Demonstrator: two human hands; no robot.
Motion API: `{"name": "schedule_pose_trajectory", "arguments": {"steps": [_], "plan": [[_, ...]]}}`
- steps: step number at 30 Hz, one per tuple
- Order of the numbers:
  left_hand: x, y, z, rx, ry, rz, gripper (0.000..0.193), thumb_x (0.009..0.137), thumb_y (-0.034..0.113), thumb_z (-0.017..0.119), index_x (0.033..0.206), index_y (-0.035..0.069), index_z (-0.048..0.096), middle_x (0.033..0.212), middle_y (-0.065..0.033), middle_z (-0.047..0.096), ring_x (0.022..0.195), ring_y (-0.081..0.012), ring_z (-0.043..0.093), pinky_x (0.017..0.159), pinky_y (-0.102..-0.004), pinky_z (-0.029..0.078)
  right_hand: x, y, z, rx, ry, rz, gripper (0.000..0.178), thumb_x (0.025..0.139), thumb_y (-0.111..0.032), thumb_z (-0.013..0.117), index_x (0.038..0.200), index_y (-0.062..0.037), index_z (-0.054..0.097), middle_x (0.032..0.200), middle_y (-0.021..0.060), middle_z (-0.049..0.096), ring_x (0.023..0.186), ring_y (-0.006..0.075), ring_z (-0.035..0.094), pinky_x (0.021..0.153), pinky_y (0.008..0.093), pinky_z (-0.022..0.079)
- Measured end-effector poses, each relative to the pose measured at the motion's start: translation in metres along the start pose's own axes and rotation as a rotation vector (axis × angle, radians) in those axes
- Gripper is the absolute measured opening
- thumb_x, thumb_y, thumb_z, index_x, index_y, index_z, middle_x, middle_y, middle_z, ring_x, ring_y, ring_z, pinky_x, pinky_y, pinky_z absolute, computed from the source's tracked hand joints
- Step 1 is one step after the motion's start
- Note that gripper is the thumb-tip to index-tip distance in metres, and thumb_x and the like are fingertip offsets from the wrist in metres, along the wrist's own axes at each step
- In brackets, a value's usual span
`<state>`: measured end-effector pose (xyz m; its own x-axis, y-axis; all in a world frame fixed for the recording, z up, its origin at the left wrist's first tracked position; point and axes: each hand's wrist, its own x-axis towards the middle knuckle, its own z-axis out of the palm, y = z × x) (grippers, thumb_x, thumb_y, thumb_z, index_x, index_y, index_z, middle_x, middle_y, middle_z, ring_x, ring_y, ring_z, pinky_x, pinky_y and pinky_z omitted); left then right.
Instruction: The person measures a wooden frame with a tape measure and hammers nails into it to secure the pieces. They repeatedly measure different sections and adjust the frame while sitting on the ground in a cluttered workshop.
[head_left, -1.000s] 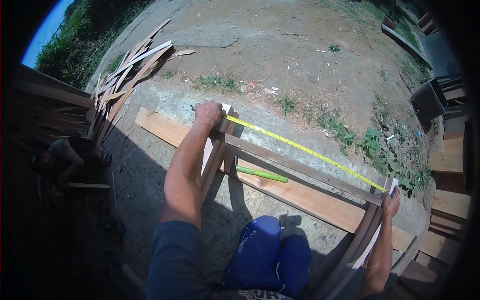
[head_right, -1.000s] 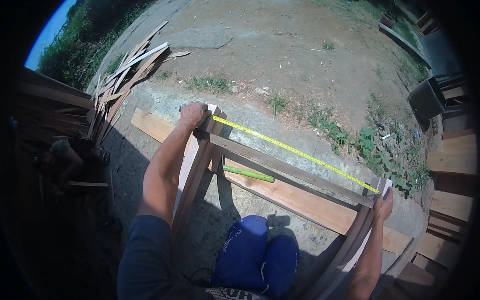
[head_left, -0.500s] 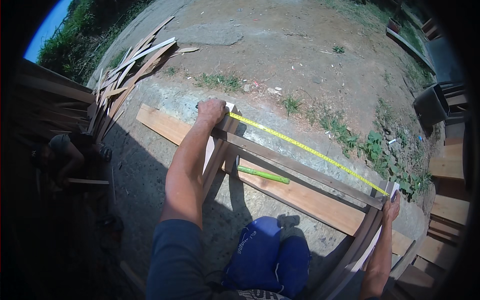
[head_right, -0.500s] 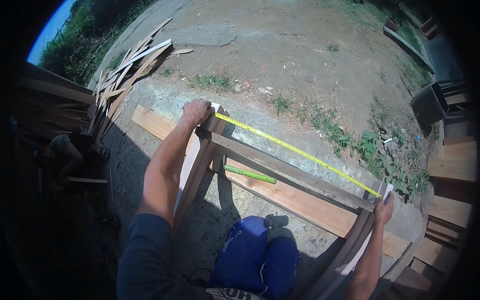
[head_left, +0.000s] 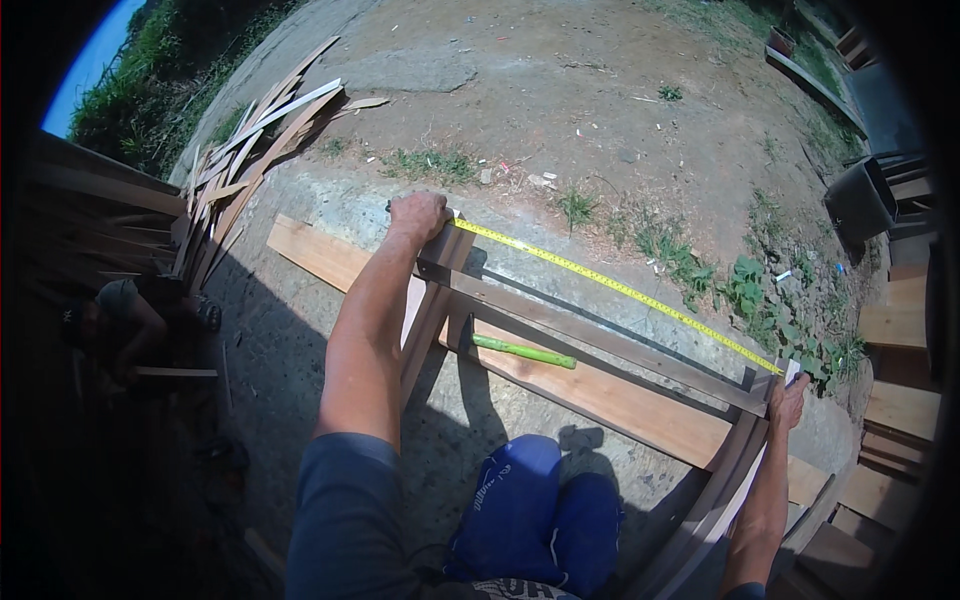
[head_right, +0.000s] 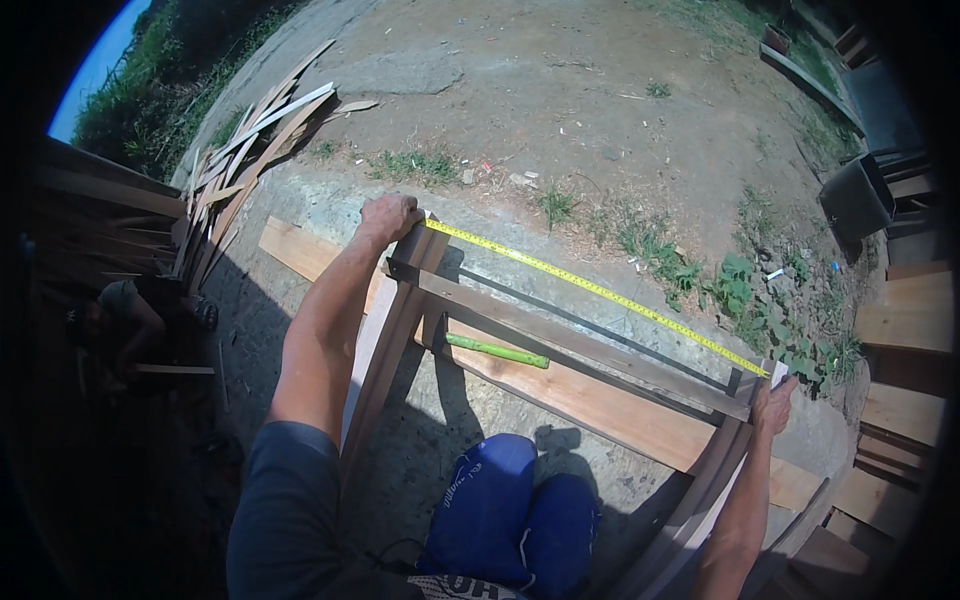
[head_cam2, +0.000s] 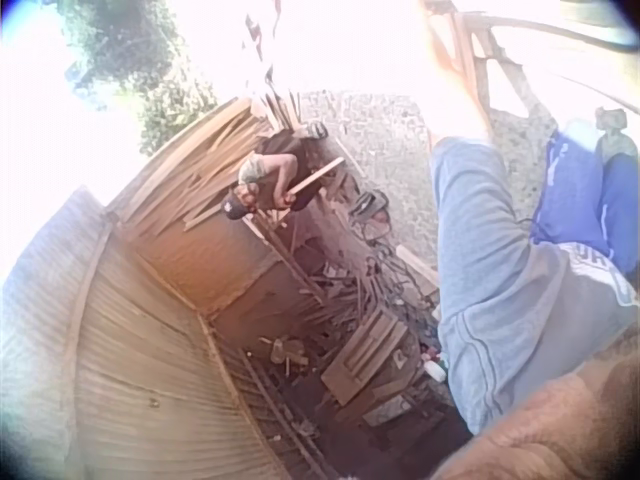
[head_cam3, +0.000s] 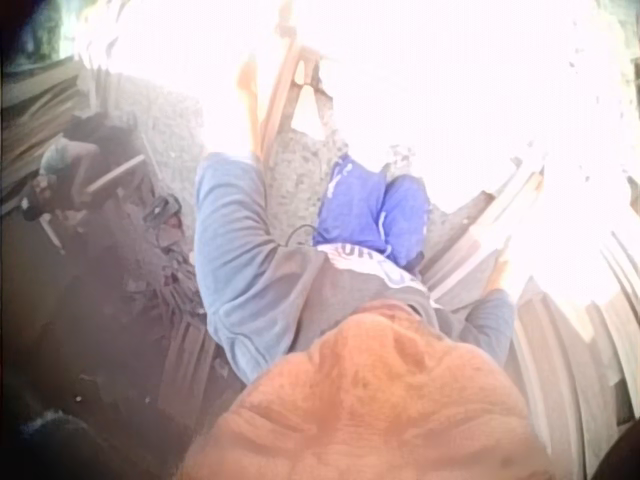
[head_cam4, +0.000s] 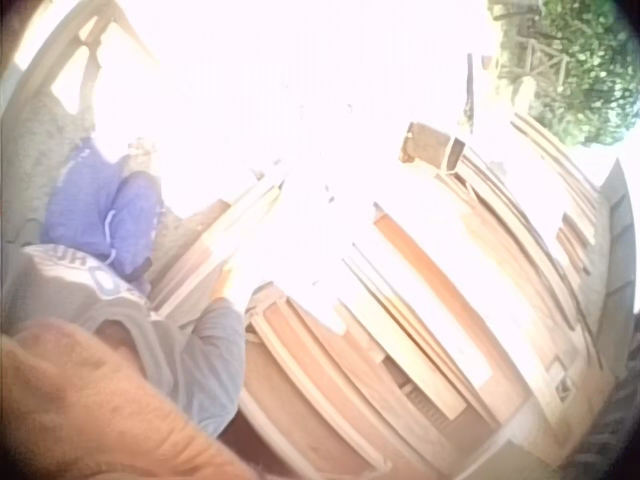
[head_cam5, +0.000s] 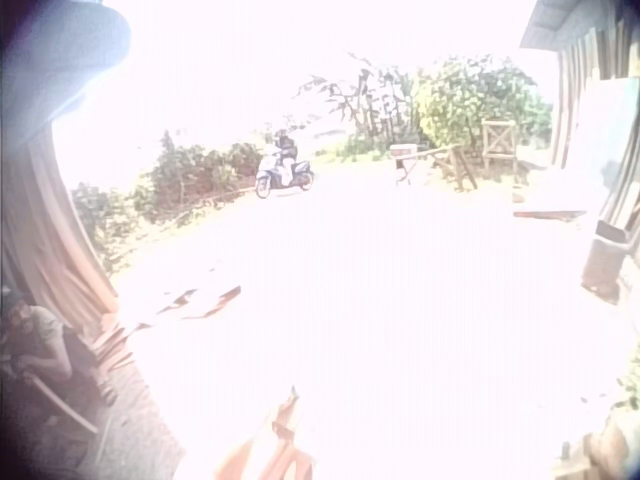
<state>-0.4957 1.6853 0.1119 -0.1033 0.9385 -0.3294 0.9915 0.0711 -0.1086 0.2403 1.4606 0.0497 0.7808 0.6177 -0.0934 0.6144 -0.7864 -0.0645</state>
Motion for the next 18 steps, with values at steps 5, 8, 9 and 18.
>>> {"name": "schedule_pose_trajectory", "arguments": {"steps": [5,8,9,18], "plan": [[0.004,-0.002,-0.002,-0.008,-0.036,0.005,0.037,0.093,0.048,0.06,0.111,0.019,0.073,0.114,-0.0096,0.072,0.11,-0.0303,0.067,0.093,-0.0501,0.048,0.003,0.003,0.006,-0.045,0.019,-0.043,0.051,0.094,-0.048,0.057,0.133,-0.0203,0.039,0.117,0.0244,0.067,0.109,0.0463,0.063,0.089,0.0555,0.048],[0.007,0.003,0.0,0.015,-0.013,0.007,0.036,0.093,0.048,0.061,0.111,0.019,0.073,0.113,-0.0094,0.073,0.109,-0.0301,0.067,0.094,-0.0493,0.048,0.004,0.008,0.007,-0.063,0.017,-0.032,0.051,0.094,-0.046,0.058,0.133,-0.0197,0.038,0.114,0.0265,0.067,0.107,0.0471,0.064,0.088,0.0562,0.048],[0.008,0.003,0.0,0.017,-0.01,0.006,0.036,0.093,0.047,0.061,0.111,0.018,0.073,0.112,-0.0093,0.073,0.109,-0.0302,0.067,0.093,-0.0492,0.048,0.005,0.009,0.007,-0.055,0.021,-0.042,0.05,0.094,-0.044,0.058,0.133,-0.0192,0.038,0.114,0.0263,0.067,0.107,0.0474,0.064,0.088,0.0562,0.048],[-0.028,0.003,0.013,-0.025,0.056,0.067,0.031,0.093,0.042,0.061,0.107,0.017,0.073,0.106,-0.0121,0.073,0.107,-0.0316,0.068,0.088,-0.0514,0.049,0.015,0.029,0.019,0.216,0.264,-0.437,0.052,0.097,-0.029,0.056,0.147,-0.0255,0.044,0.127,0.0146,0.066,0.116,0.0383,0.062,0.092,0.0489,0.048]]}}
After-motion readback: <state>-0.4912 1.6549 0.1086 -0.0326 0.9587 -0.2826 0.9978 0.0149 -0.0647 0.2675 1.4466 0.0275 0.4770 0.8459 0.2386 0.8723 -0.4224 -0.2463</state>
